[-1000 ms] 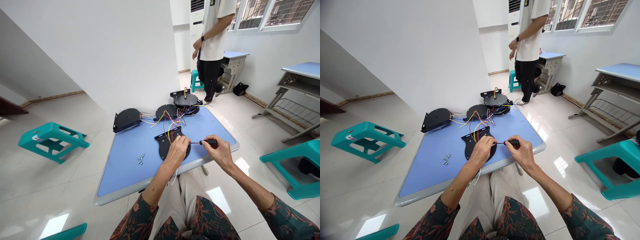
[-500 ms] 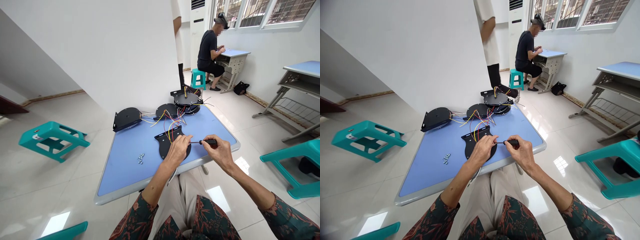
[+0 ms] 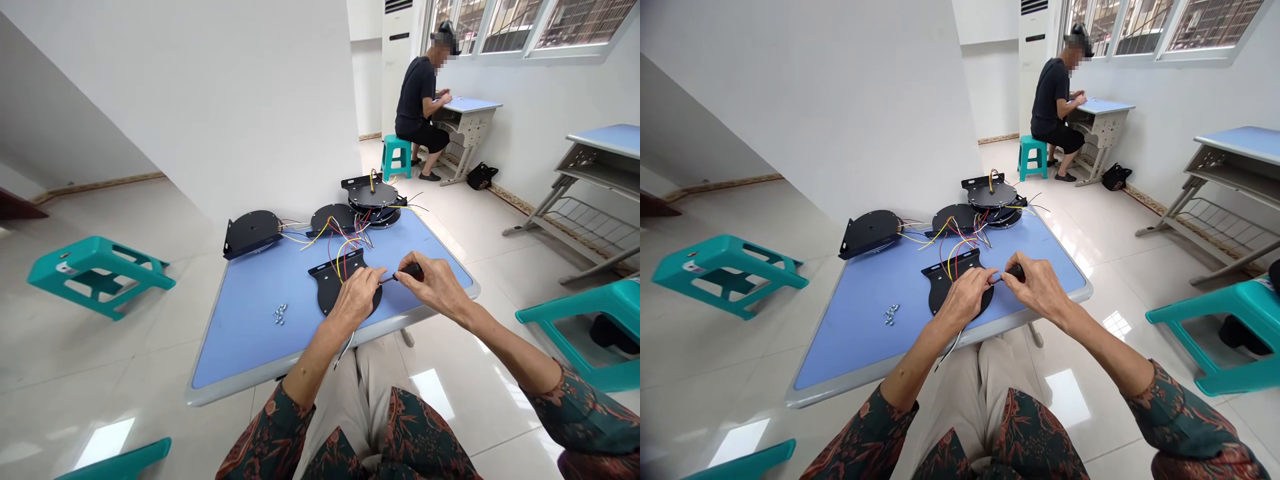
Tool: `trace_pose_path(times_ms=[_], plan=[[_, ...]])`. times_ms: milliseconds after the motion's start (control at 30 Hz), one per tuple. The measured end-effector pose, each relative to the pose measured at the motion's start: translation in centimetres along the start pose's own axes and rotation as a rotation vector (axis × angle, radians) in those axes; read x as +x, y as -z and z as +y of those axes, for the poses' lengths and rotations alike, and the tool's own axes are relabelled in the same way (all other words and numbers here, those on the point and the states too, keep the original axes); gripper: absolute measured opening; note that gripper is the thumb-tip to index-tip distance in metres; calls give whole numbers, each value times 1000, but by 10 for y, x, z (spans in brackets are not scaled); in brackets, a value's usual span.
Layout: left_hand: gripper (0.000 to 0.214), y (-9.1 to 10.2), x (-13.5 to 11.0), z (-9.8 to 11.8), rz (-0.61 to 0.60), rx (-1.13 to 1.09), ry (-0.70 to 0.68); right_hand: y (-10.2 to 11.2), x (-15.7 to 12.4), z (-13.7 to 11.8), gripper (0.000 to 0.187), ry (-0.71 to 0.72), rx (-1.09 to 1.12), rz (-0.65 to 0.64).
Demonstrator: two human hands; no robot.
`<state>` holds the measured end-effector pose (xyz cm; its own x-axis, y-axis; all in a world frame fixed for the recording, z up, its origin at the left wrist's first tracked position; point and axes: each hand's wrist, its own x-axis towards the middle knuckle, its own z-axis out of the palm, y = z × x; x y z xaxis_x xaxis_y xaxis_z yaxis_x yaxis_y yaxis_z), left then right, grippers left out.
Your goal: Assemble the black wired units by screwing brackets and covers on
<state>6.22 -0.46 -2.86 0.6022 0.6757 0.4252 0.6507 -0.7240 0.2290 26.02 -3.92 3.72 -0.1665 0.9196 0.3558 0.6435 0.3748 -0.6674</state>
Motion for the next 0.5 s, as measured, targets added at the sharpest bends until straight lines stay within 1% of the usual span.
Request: trace_pose_path(times_ms=[100,167,233,333,400,500], plan=[[36,0,-1,-1,-11,24,0,6,14,-7,8,37,-34,-127],[34,0,-1,-1,-19,40,1,6,19,-10,7,18,-49,-159],[33,0,0,0,-19,53,2,5,21,-10,7,-29,-60,-141],[33,0,1,0,-12,62,0,2,18,-7,10,-94,-70,-72],[34,0,1,1,-10,59,-2,0,16,-5,11,-110,-73,-33],[35,1,1,2,-4,45,-1,-5,15,-4,14,-114,-136,-16]])
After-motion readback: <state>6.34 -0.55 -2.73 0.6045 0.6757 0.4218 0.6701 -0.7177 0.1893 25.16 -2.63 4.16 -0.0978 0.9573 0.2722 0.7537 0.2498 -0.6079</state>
